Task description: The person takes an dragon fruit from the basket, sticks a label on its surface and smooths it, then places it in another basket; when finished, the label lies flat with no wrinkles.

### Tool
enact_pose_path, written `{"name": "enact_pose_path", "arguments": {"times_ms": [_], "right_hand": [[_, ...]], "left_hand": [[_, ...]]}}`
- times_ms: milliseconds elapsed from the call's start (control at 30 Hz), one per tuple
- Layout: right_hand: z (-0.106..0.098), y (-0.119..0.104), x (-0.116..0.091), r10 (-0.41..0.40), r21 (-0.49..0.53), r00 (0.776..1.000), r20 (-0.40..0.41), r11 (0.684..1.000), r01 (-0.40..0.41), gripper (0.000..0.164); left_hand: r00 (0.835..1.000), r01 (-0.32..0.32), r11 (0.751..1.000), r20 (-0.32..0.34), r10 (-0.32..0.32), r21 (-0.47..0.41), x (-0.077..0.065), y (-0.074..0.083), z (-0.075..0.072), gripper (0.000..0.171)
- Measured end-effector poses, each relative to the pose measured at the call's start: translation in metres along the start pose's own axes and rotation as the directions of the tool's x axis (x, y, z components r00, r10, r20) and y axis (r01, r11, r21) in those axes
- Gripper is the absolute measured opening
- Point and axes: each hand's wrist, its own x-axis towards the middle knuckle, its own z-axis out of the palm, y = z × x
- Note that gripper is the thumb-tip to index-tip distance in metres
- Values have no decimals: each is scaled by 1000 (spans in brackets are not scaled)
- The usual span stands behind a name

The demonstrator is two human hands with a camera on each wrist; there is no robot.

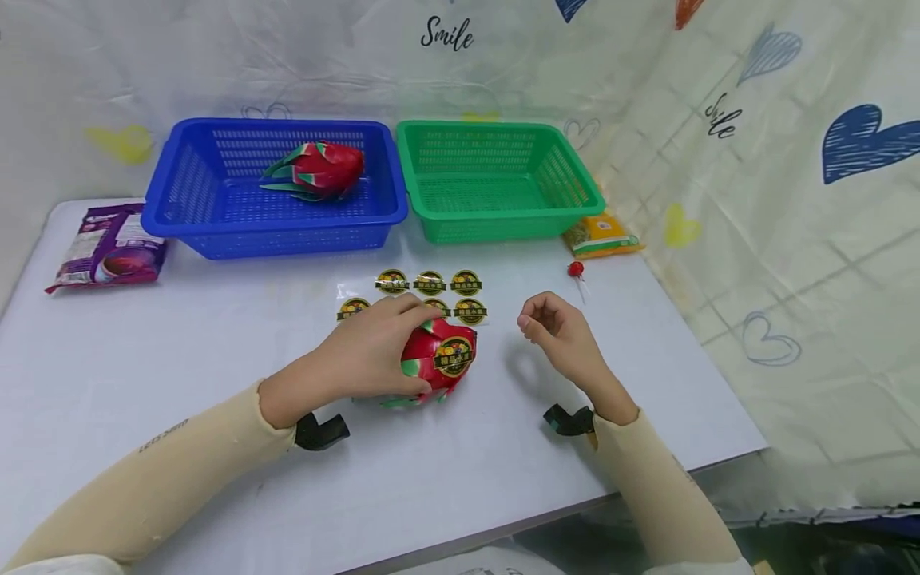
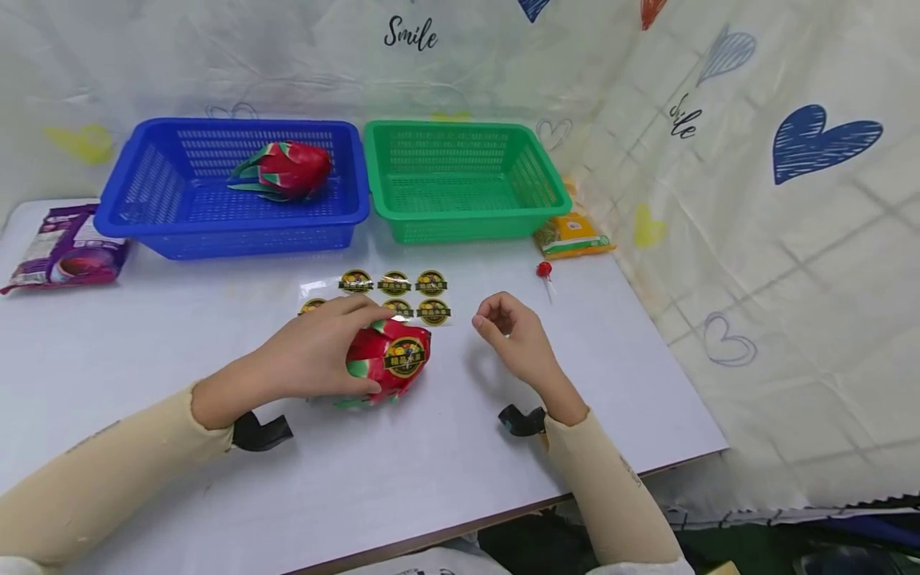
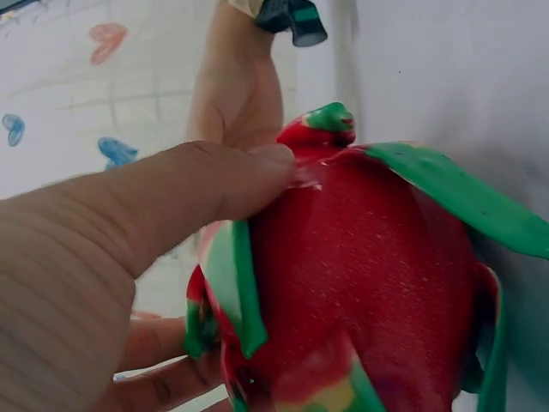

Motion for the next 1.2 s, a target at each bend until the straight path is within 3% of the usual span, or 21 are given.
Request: {"name": "enact_pose_path", "arguments": {"times_ms": [133, 300, 400, 467, 600, 700, 933, 1067, 1200], "right_hand": [[-10, 5, 22, 121, 106, 992, -43, 988, -116, 19], [-18, 15, 69, 273, 279, 958, -88, 930, -240, 26], [-22, 21, 95, 346, 403, 933, -103, 872, -279, 34], [-24, 24, 110, 380, 502, 920, -96, 817, -285, 41], [-25, 28, 133, 408, 683, 907, -103, 692, -233, 51], [-25, 30, 143, 426, 755, 893, -143, 631, -180, 49], [-15, 23, 151, 475, 818, 857, -202, 563, -119, 19], [-11, 19, 153, 504, 832, 836, -216, 543, -112, 16], [-7, 16, 156, 534, 834, 817, -219, 537, -127, 18]], "left_hand": [[1000, -11, 999, -4, 11, 35, 4, 6, -2, 86], [1000, 8, 999, -3, -8, 35, 10, 5, -4, 85], [1000, 30, 999, 6, -30, 21, 14, 3, -7, 85], [999, 37, 999, 6, -38, 8, 18, 1, -8, 85], [1000, 30, 999, -6, -30, -14, 31, -1, -17, 84], [1000, -2, 1000, -28, 1, -19, 46, -1, -31, 82], [994, -32, 999, -99, 34, 20, 86, 0, -82, 81], [993, -29, 999, -114, 32, 26, 110, -6, -105, 79], [994, -33, 999, -100, 35, 25, 135, -15, -119, 75]]}}
